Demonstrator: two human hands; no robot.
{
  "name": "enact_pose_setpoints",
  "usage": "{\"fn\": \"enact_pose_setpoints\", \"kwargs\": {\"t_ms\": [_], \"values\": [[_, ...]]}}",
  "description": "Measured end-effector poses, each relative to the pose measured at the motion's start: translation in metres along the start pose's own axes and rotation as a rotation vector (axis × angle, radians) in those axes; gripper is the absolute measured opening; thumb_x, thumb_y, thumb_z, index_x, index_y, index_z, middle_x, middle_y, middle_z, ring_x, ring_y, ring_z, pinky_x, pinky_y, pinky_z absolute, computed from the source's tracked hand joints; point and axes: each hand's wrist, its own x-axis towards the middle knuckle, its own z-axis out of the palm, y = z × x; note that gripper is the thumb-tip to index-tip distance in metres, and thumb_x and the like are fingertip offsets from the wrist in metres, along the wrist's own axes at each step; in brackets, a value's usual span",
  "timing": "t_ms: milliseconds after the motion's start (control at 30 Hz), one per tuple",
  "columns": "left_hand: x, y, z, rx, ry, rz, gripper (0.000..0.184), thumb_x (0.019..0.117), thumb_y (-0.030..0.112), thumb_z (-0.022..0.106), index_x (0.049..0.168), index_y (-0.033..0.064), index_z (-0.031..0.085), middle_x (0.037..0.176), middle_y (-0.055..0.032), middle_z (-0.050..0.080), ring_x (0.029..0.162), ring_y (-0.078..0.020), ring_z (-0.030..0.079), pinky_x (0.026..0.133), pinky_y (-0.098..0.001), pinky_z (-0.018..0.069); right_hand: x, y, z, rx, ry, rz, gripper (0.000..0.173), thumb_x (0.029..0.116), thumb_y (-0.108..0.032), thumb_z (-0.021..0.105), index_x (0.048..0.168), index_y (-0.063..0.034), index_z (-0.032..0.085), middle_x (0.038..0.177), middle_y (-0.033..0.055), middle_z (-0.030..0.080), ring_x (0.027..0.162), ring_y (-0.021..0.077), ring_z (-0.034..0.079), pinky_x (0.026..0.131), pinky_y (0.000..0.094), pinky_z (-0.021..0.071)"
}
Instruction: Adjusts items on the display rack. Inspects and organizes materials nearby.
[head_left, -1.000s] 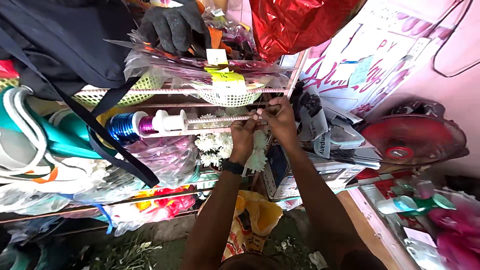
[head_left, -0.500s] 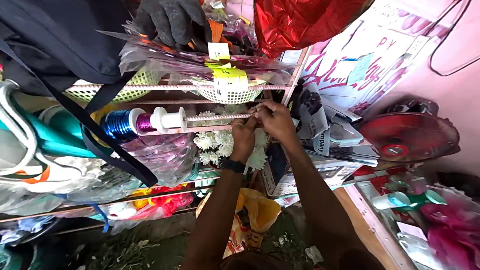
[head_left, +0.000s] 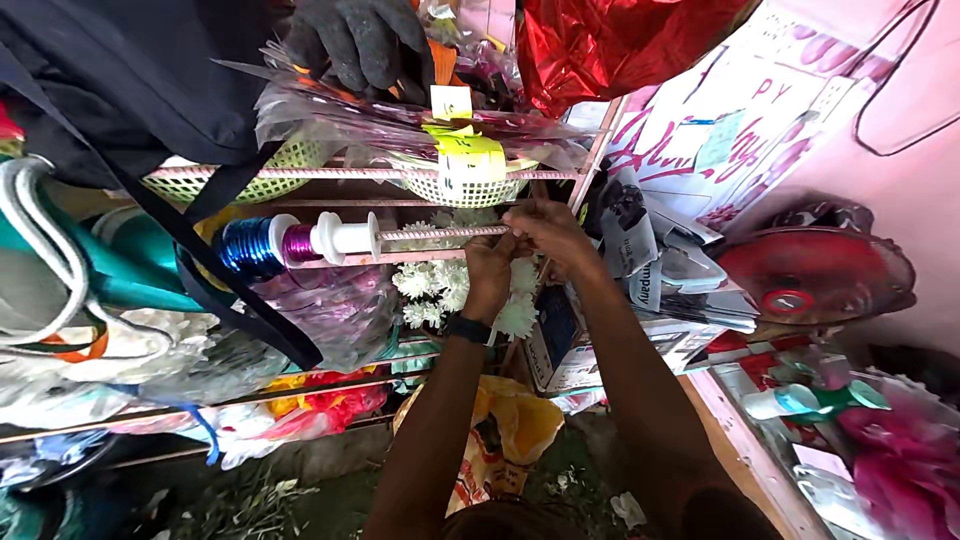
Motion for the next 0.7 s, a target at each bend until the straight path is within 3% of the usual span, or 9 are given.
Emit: {"fn": "enact_pose_setpoints", "kwargs": {"t_ms": [133, 233, 300, 367, 433, 533, 700], "values": [[-0.001, 0.003, -0.004, 0.010, -0.049, -0.023, 0.016, 0.0997, 0.019, 0.069, 0.115, 0.0125, 0.071, 0.094, -0.0041, 0.074, 0.076, -0.0148, 0.072, 0.076, -0.0344, 0.0634, -0.008, -0.012, -0.025, -0.306, -0.009, -0.098, 0.018, 0.0943, -0.019, 0.071, 0.103, -0.0034, 0.073, 0.094, 0.0099, 0.073, 0.082, 0.0197, 0.071, 0.078, 0.0430, 0.0615], [-0.001, 0.002, -0.006, -0.011, -0.077, -0.025, 0.018, 0.1003, 0.018, 0.068, 0.117, 0.0133, 0.070, 0.098, -0.0040, 0.073, 0.078, -0.0148, 0.072, 0.076, -0.0342, 0.0636, -0.010, -0.021, -0.034, -0.569, -0.079, -0.160, 0.021, 0.1024, -0.020, 0.062, 0.110, -0.0040, 0.073, 0.105, 0.0125, 0.071, 0.094, 0.0217, 0.069, 0.088, 0.0452, 0.0572], [0.000, 0.001, -0.006, -0.018, -0.073, -0.028, 0.018, 0.1007, 0.017, 0.067, 0.118, 0.0121, 0.070, 0.098, -0.0045, 0.074, 0.079, -0.0155, 0.073, 0.077, -0.0346, 0.0636, -0.009, -0.015, -0.030, -0.596, -0.014, -0.195, 0.022, 0.1025, -0.021, 0.063, 0.113, -0.0031, 0.071, 0.107, 0.0141, 0.071, 0.097, 0.0235, 0.069, 0.091, 0.0465, 0.0562], [0.003, 0.000, -0.004, -0.014, -0.054, -0.032, 0.017, 0.1013, 0.015, 0.066, 0.117, 0.0088, 0.070, 0.099, -0.0057, 0.074, 0.081, -0.0168, 0.073, 0.079, -0.0366, 0.0638, -0.014, -0.002, -0.021, -0.562, 0.165, -0.265, 0.026, 0.0975, -0.023, 0.071, 0.113, -0.0030, 0.069, 0.110, 0.0165, 0.069, 0.099, 0.0279, 0.069, 0.090, 0.0494, 0.0575], [0.010, -0.004, -0.001, -0.041, -0.019, -0.020, 0.014, 0.1012, 0.011, 0.065, 0.113, 0.0041, 0.069, 0.097, -0.0076, 0.075, 0.081, -0.0184, 0.074, 0.080, -0.0381, 0.0641, -0.037, 0.003, -0.006, -0.594, 0.363, -0.372, 0.022, 0.0941, -0.024, 0.076, 0.104, -0.0060, 0.067, 0.110, 0.0172, 0.063, 0.094, 0.0331, 0.066, 0.078, 0.0526, 0.0584], [0.016, -0.011, 0.003, -0.040, 0.037, 0.012, 0.012, 0.1002, 0.007, 0.064, 0.111, 0.0020, 0.069, 0.096, -0.0071, 0.074, 0.082, -0.0161, 0.071, 0.079, -0.0358, 0.0624, -0.055, 0.008, 0.017, -0.717, 0.493, -0.382, 0.016, 0.0993, -0.027, 0.068, 0.107, -0.0125, 0.070, 0.114, 0.0138, 0.064, 0.090, 0.0317, 0.068, 0.065, 0.0509, 0.0601], [0.017, -0.013, 0.004, 0.068, 0.059, 0.069, 0.011, 0.1033, 0.008, 0.057, 0.102, 0.0049, 0.068, 0.091, -0.0044, 0.073, 0.084, -0.0147, 0.070, 0.079, -0.0374, 0.0608, -0.033, 0.018, 0.024, -0.607, 0.468, -0.379, 0.021, 0.0999, -0.023, 0.062, 0.110, -0.0087, 0.073, 0.110, 0.0110, 0.069, 0.098, 0.0272, 0.069, 0.079, 0.0503, 0.0592]]}}
